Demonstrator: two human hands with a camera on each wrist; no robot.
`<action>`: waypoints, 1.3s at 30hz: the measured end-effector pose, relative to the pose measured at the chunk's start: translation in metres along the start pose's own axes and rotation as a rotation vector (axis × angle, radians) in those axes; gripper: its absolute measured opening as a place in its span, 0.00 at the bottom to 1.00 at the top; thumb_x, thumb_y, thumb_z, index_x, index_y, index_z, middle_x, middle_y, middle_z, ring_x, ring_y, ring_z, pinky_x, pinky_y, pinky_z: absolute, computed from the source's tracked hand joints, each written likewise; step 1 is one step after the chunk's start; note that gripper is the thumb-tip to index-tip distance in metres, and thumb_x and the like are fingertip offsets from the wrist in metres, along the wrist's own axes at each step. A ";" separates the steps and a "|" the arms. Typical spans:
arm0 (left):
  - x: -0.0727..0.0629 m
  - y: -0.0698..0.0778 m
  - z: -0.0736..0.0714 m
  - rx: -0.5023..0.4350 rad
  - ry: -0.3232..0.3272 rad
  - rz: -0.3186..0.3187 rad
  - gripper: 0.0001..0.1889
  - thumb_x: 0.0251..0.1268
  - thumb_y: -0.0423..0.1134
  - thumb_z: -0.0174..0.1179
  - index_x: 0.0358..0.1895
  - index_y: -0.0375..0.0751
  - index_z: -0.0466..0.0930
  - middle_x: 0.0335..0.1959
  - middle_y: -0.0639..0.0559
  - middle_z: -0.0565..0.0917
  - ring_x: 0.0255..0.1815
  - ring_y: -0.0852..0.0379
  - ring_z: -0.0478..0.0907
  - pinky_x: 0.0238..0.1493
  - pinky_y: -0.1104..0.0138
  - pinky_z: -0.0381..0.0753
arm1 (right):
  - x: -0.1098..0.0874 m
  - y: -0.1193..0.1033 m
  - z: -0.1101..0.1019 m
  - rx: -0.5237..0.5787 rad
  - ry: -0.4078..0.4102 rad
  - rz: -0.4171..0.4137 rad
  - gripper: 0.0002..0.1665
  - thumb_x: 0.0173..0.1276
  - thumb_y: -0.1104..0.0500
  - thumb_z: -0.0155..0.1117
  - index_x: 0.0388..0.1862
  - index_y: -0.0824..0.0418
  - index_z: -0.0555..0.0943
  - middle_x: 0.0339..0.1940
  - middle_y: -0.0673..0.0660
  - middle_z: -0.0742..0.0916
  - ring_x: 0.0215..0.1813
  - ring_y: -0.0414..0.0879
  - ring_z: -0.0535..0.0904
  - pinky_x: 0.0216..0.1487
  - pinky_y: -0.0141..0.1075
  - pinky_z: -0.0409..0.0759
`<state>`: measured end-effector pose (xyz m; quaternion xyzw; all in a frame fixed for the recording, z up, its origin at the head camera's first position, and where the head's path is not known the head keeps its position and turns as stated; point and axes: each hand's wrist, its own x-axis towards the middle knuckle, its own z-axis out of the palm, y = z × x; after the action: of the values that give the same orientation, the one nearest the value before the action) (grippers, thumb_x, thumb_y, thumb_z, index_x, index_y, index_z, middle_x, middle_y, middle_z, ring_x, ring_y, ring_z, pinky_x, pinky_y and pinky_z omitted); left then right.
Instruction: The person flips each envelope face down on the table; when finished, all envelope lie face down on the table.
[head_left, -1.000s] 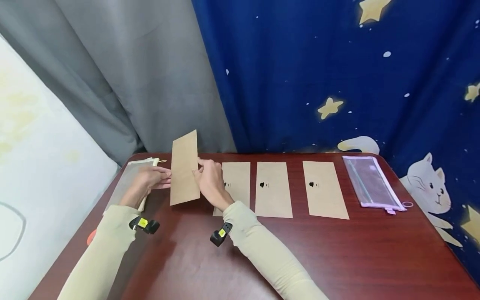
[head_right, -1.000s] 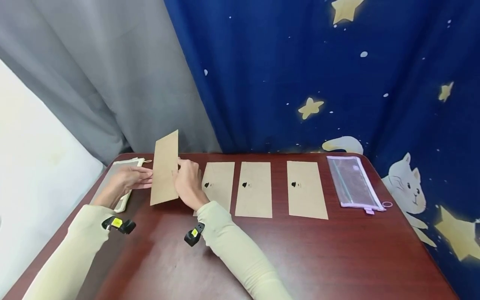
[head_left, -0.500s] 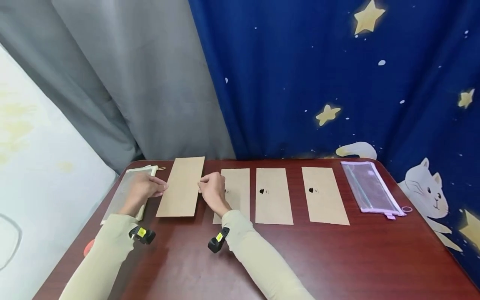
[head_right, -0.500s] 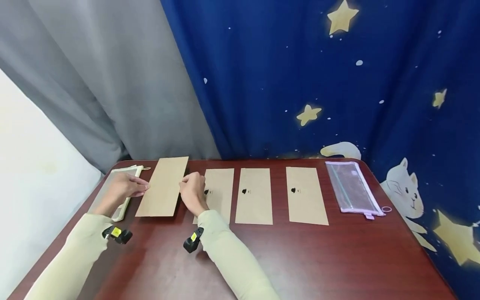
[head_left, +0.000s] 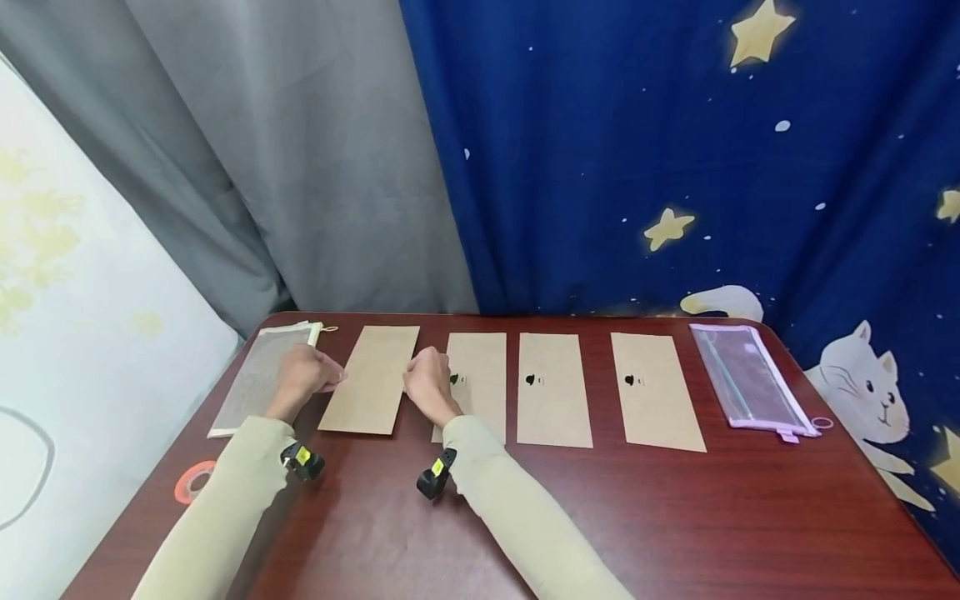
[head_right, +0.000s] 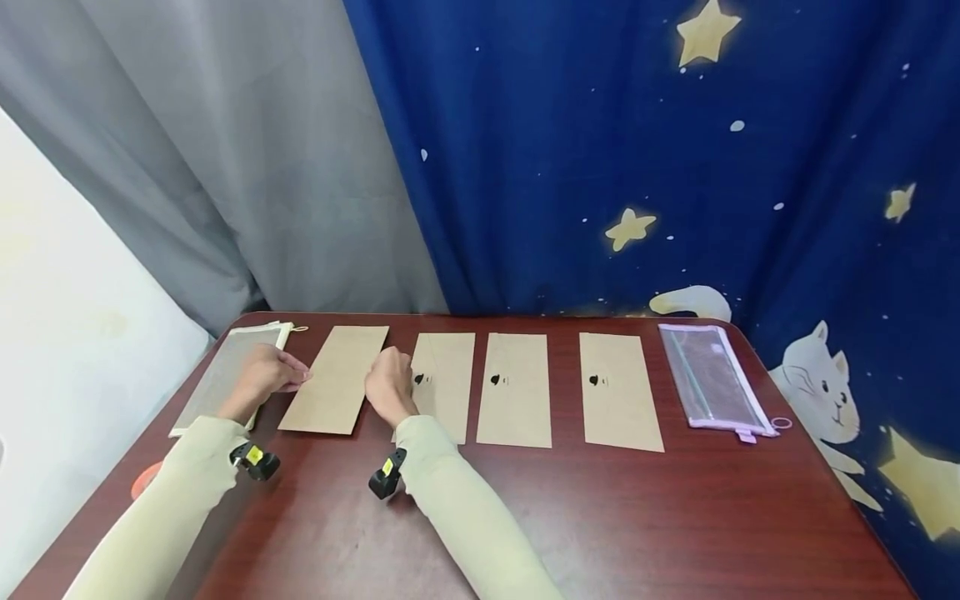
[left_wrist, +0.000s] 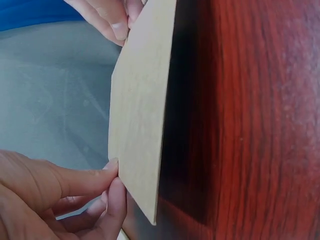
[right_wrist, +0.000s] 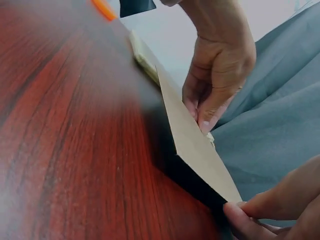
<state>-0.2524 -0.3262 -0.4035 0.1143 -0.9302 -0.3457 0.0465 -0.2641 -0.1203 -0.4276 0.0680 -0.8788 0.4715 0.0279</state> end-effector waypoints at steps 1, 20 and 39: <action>0.000 0.001 0.001 0.018 0.006 0.001 0.06 0.56 0.28 0.67 0.32 0.25 0.89 0.19 0.44 0.88 0.16 0.60 0.83 0.21 0.71 0.83 | 0.000 0.001 0.000 -0.010 -0.004 -0.003 0.34 0.63 0.71 0.62 0.04 0.53 0.60 0.05 0.44 0.63 0.11 0.35 0.56 0.15 0.26 0.53; 0.000 -0.002 0.020 0.047 0.034 -0.045 0.08 0.57 0.31 0.71 0.32 0.26 0.89 0.20 0.41 0.88 0.16 0.61 0.84 0.19 0.77 0.76 | 0.006 -0.002 -0.004 -0.249 -0.063 -0.078 0.29 0.69 0.72 0.55 0.11 0.53 0.60 0.13 0.48 0.64 0.21 0.41 0.64 0.22 0.29 0.64; -0.018 0.078 0.043 -0.390 -0.440 -0.103 0.29 0.81 0.46 0.49 0.68 0.20 0.68 0.63 0.27 0.78 0.64 0.38 0.79 0.66 0.56 0.81 | 0.001 0.033 -0.114 0.349 -0.254 0.247 0.21 0.74 0.63 0.59 0.61 0.71 0.80 0.61 0.65 0.85 0.57 0.54 0.86 0.53 0.35 0.87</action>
<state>-0.2563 -0.2378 -0.3851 0.0724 -0.8270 -0.5362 -0.1527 -0.2714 -0.0073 -0.3919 0.0224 -0.7820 0.6038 -0.1527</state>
